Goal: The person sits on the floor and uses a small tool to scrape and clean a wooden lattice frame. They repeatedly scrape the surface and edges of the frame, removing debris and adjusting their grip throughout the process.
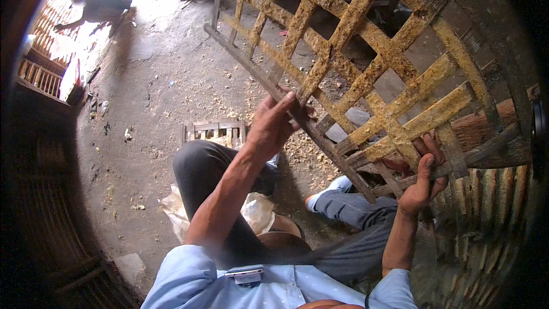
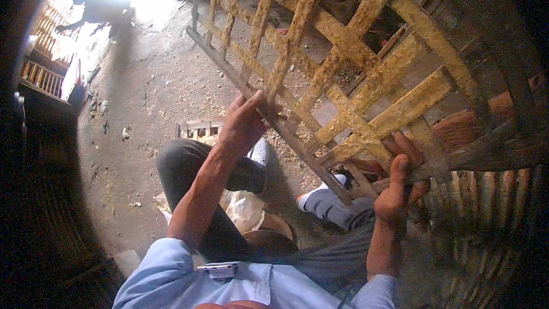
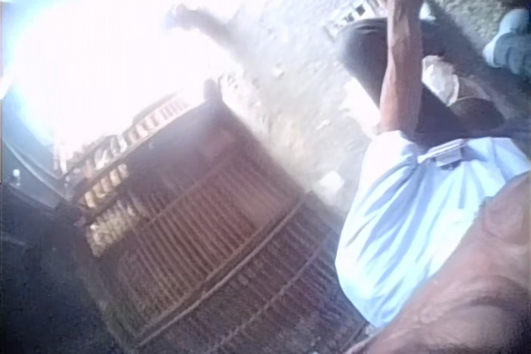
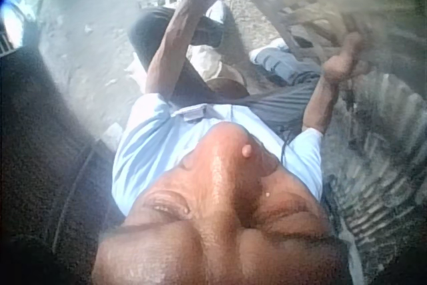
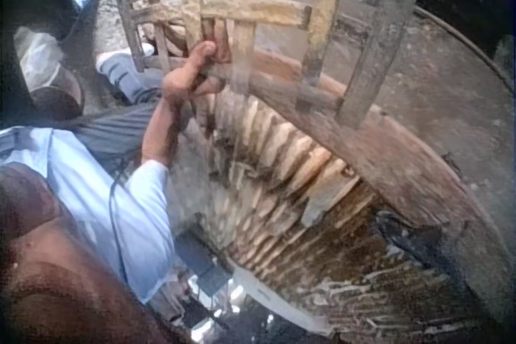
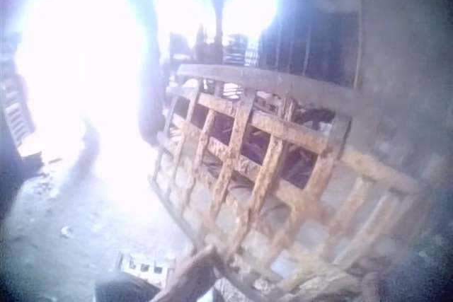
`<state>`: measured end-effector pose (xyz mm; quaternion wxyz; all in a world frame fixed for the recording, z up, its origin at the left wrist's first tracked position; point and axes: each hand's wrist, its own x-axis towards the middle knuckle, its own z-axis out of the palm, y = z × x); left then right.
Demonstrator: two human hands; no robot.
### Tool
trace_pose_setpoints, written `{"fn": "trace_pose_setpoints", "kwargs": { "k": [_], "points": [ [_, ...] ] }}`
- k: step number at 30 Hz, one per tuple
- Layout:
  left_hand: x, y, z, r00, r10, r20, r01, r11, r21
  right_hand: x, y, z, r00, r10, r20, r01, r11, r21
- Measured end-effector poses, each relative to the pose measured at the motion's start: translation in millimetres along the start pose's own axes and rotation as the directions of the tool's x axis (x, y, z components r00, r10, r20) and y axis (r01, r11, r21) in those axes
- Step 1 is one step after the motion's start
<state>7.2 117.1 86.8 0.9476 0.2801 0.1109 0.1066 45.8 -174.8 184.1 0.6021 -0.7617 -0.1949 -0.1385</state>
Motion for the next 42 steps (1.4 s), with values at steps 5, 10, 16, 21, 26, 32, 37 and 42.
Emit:
{"fn": "trace_pose_setpoints", "kwargs": {
  "k": [5,10,16,21,26,32,37,42],
  "points": [
    [-14.8,-22.1,19.1,0.999,-0.018,0.035,0.008,0.956,0.292,0.4,-3.1,2.6,1.0,-0.009,0.004,0.009,1.0,0.004],
    [-14.9,-27.2,13.8,1.0,0.008,-0.016,-0.002,0.939,0.343,-3.5,-2.4,9.8,0.998,0.064,-0.006,-0.064,0.997,0.053],
    [-8.2,-23.1,7.1,1.0,0.014,-0.014,-0.011,0.979,0.202,1.4,5.1,5.5,0.997,-0.007,-0.072,0.004,0.999,-0.049],
    [-4.4,-9.8,3.5,0.993,0.004,0.114,0.011,0.991,-0.131,1.9,2.2,3.3,0.992,0.093,-0.084,-0.089,0.995,0.047],
    [-9.5,-11.6,10.2,0.994,-0.096,0.057,0.092,0.994,0.063,12.3,15.0,-0.4,0.994,-0.026,-0.105,0.03,0.999,0.042],
    [-22.5,-40.8,21.4,0.975,-0.179,0.132,0.155,0.973,0.174,12.6,1.1,6.9,0.992,0.123,-0.032,-0.118,0.986,0.118],
    [-32.3,-64.8,31.4,0.916,-0.307,0.257,0.208,0.914,0.349,14.5,0.4,9.9,0.994,0.104,-0.025,-0.102,0.993,0.053],
    [-34.3,-75.1,30.6,0.87,-0.37,0.326,0.292,0.919,0.265,12.4,0.5,14.1,0.996,0.084,-0.008,-0.083,0.995,0.055]
  ]
}}
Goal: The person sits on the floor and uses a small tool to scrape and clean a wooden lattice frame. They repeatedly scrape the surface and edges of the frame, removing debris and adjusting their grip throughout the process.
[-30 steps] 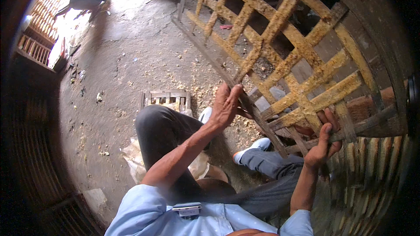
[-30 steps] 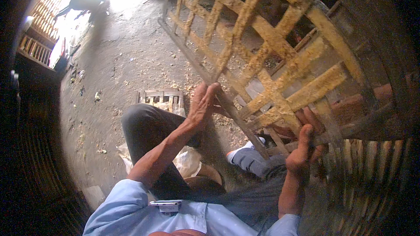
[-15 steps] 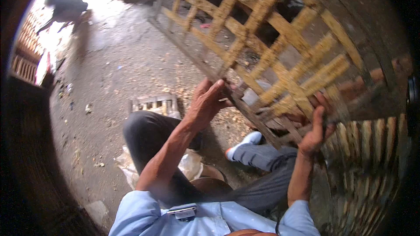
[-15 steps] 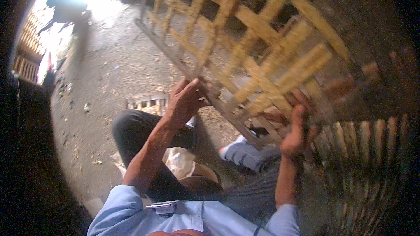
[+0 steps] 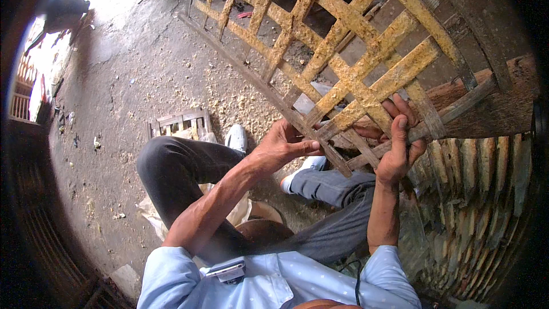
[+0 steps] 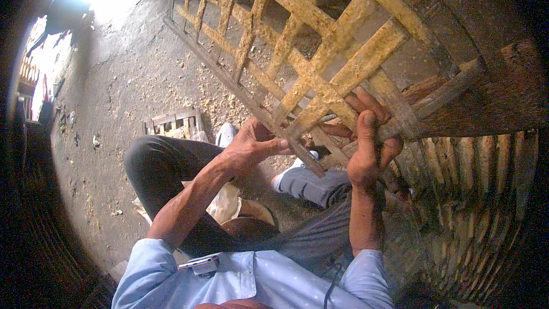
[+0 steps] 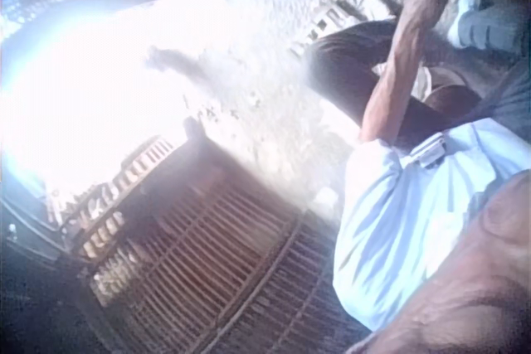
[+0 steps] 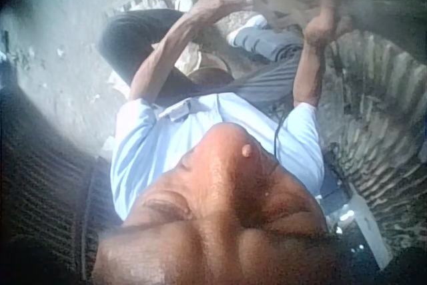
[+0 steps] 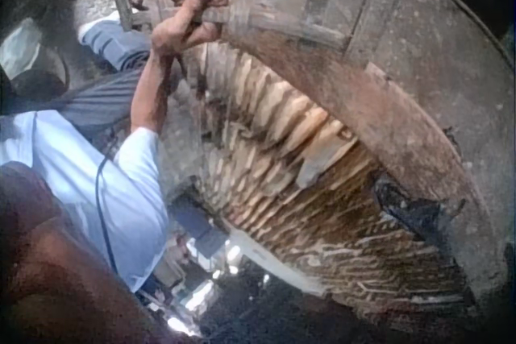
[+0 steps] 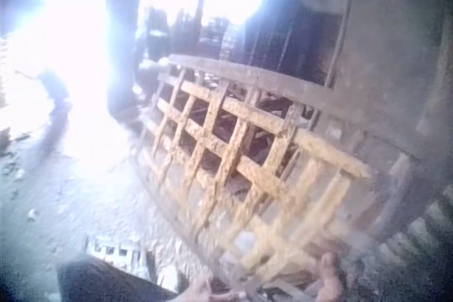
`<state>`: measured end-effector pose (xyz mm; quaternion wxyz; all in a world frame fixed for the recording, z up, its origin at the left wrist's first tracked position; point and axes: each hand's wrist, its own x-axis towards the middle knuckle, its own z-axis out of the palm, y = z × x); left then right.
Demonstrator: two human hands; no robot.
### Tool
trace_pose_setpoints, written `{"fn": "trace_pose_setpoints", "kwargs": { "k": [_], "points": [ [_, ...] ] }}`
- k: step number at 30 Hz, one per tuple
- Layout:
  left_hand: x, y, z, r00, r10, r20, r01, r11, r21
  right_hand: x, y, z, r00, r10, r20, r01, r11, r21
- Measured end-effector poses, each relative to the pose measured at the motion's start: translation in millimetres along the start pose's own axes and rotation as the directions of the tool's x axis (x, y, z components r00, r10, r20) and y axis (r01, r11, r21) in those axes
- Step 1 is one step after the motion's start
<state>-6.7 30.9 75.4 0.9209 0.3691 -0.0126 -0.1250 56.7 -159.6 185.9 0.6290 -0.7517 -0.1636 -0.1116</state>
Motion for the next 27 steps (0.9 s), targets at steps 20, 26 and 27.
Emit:
{"fn": "trace_pose_setpoints", "kwargs": {
  "k": [20,26,27],
  "points": [
    [8.0,28.9,-25.1,0.856,0.24,-0.459,-0.329,0.936,-0.124,4.6,-5.1,2.5,0.996,0.076,0.056,-0.087,0.969,0.229],
    [-5.2,60.8,-23.5,0.839,-0.034,-0.543,0.247,0.914,0.324,9.6,-8.6,-1.6,0.99,0.05,0.134,-0.075,0.98,0.185],
    [-6.8,62.4,-26.5,0.84,0.044,-0.54,0.294,0.8,0.523,8.6,-6.8,-1.4,0.986,0.064,0.154,-0.092,0.978,0.184]
  ]
}}
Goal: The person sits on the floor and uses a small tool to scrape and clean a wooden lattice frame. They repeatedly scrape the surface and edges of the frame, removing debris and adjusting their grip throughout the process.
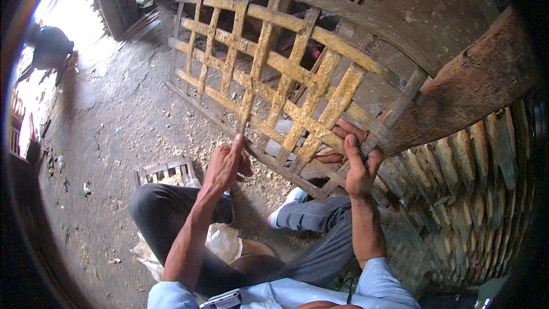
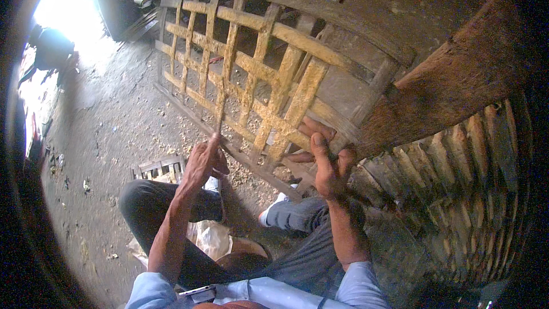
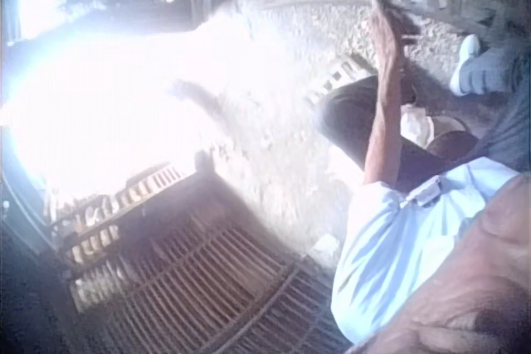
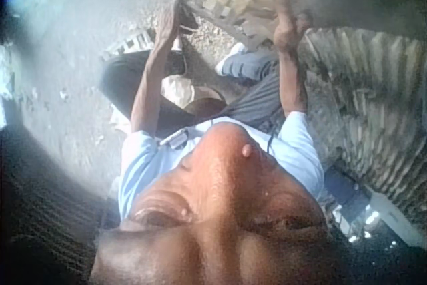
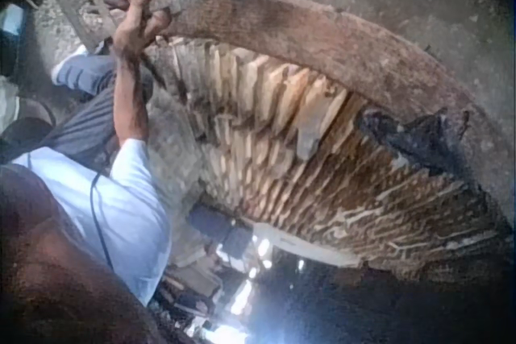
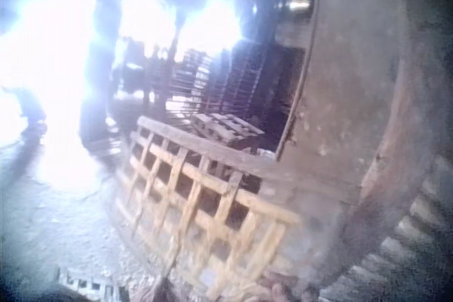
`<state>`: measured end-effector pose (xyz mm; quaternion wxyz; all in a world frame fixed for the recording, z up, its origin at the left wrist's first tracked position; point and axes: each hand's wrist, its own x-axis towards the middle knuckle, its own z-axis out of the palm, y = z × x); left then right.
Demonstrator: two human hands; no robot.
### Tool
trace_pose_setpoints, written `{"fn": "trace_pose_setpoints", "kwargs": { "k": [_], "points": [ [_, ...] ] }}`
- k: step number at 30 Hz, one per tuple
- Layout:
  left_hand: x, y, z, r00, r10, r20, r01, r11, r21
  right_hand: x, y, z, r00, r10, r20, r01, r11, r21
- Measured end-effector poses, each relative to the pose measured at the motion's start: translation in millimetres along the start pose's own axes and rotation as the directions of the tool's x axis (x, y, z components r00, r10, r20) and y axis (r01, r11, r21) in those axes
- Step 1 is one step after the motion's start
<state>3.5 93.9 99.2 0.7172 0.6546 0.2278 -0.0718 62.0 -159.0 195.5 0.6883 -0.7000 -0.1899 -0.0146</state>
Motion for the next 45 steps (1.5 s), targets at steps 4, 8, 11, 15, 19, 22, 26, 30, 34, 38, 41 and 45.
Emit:
{"fn": "trace_pose_setpoints", "kwargs": {
  "k": [4,8,11,15,19,22,26,30,34,38,41,45],
  "points": [
    [-2.0,6.3,-13.6,0.854,0.452,-0.257,-0.301,0.833,0.464,0.6,3.9,0.6,0.992,0.097,0.081,-0.09,0.992,-0.089],
    [-2.9,22.8,-34.9,0.658,0.646,-0.387,-0.46,0.752,0.473,0.3,8.5,5.4,0.951,0.102,0.291,0.007,0.936,-0.353],
    [-4.0,26.8,-48.7,0.493,0.818,-0.296,-0.542,0.555,0.631,-4.1,19.7,7.7,0.876,0.059,0.479,0.219,0.836,-0.503],
    [-14.2,28.8,-53.2,0.618,0.785,-0.033,-0.515,0.436,0.738,-5.9,20.6,13.0,0.791,0.001,0.611,0.389,0.771,-0.504],
    [-12.7,23.3,-58.8,0.666,0.746,0.014,-0.541,0.47,0.698,-0.6,18.7,5.3,0.781,0.05,0.623,0.394,0.735,-0.553],
    [-12.4,23.0,-56.3,0.649,0.76,-0.008,-0.547,0.475,0.69,7.7,0.6,-1.2,0.838,0.043,0.544,0.321,0.768,-0.555],
    [-10.1,23.1,-58.2,0.564,0.82,-0.095,-0.604,0.488,0.63,10.7,-2.0,-14.8,0.915,-0.217,0.341,0.387,0.713,-0.584],
    [-17.3,33.5,-61.6,0.473,0.791,-0.388,-0.614,0.612,0.499,15.6,8.6,-26.2,0.897,-0.441,0.024,0.381,0.744,-0.549],
    [-16.3,38.1,-88.7,0.273,0.725,-0.633,-0.708,0.597,0.378,18.9,13.5,-18.1,0.939,-0.335,-0.074,0.261,0.838,-0.479],
    [-15.2,37.6,-107.7,0.361,0.535,-0.764,-0.807,0.59,0.032,18.5,18.8,-22.2,0.994,-0.098,0.04,0.102,0.799,-0.592],
    [-17.2,39.1,-116.6,0.431,0.437,-0.79,-0.829,0.538,-0.154,20.9,24.9,-19.1,0.995,0.054,0.081,0.02,0.704,-0.71],
    [-21.5,38.1,-123.7,0.535,0.235,-0.812,-0.772,0.525,-0.357,19.8,40.8,-20.2,0.994,0.049,0.098,0.054,0.554,-0.831]
  ]
}}
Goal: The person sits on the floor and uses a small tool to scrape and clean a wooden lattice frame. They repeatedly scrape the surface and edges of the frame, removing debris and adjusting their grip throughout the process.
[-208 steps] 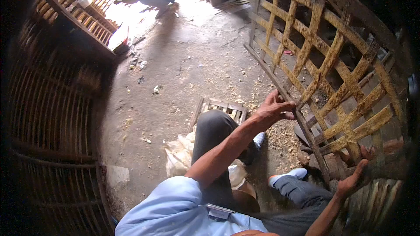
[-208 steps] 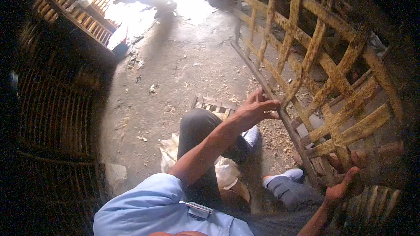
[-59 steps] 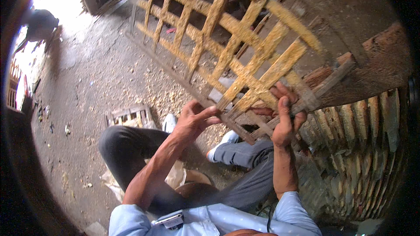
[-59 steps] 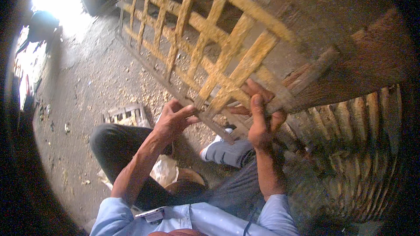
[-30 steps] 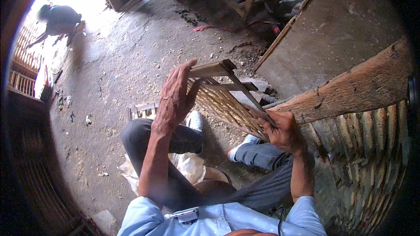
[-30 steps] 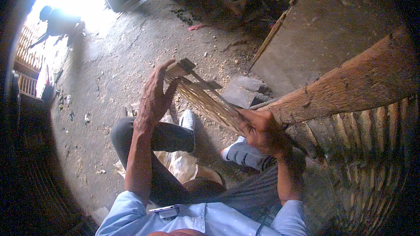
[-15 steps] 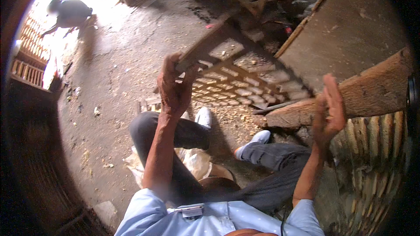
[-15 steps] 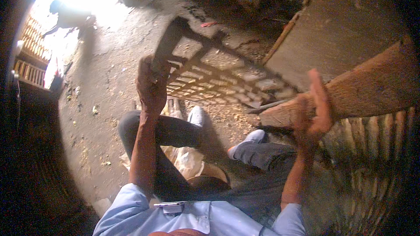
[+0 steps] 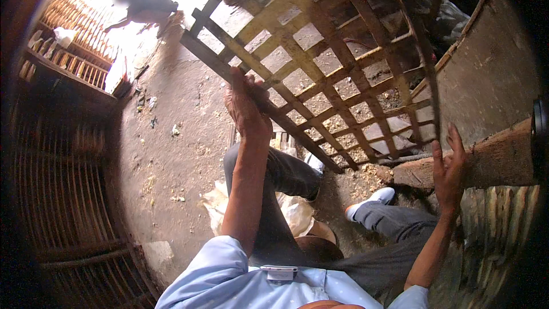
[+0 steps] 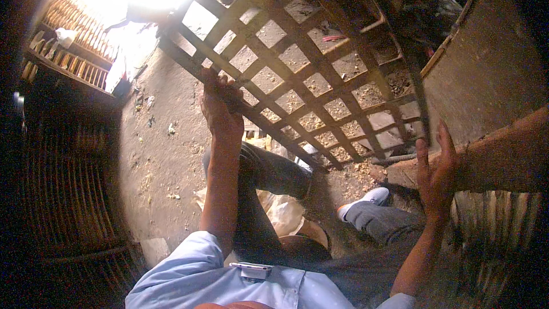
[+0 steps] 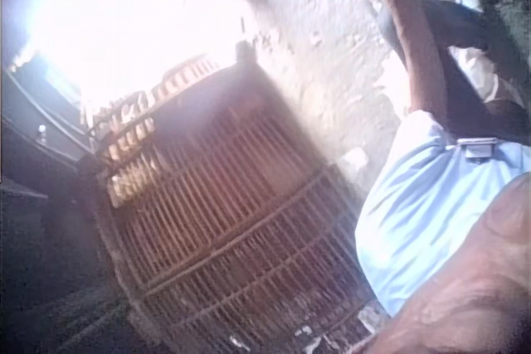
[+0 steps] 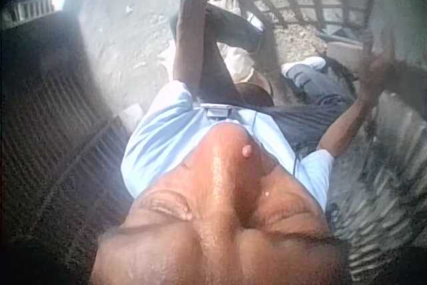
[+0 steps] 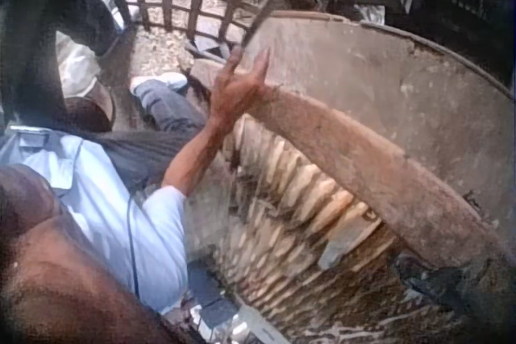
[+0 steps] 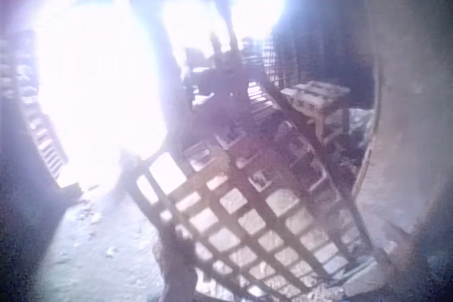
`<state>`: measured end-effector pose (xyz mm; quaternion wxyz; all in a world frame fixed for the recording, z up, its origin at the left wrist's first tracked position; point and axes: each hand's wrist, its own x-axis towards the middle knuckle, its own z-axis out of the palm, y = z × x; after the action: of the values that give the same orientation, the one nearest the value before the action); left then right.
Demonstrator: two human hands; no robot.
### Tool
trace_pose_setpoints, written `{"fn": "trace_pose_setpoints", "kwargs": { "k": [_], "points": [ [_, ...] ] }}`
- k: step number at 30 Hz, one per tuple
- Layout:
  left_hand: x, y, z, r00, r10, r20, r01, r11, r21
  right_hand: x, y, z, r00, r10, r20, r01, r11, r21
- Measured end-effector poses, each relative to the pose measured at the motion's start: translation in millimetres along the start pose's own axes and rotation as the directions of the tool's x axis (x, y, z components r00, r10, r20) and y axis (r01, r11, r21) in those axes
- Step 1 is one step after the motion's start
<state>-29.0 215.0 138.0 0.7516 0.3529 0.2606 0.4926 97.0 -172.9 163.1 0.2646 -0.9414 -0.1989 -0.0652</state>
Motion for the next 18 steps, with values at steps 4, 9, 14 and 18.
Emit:
{"fn": "trace_pose_setpoints", "kwargs": {
  "k": [4,9,14,18],
  "points": [
    [5.1,-8.7,-9.2,0.989,-0.147,0.002,0.146,0.984,-0.099,-3.9,-15.7,3.5,0.95,-0.15,-0.275,0.142,0.989,-0.05],
    [6.2,-22.8,-21.0,0.963,-0.225,0.146,0.249,0.953,-0.173,-3.8,-30.0,-9.7,0.804,-0.093,-0.587,0.312,0.906,0.284],
    [-0.1,-30.4,-12.8,0.918,-0.341,0.205,0.394,0.845,-0.361,-15.6,8.2,-10.6,0.918,0.178,-0.354,0.079,0.793,0.604],
    [-9.2,-46.8,-9.9,0.829,-0.428,0.359,0.533,0.8,-0.277,-30.2,12.8,-10.7,0.966,0.254,0.039,-0.133,0.366,0.921]
  ]
}}
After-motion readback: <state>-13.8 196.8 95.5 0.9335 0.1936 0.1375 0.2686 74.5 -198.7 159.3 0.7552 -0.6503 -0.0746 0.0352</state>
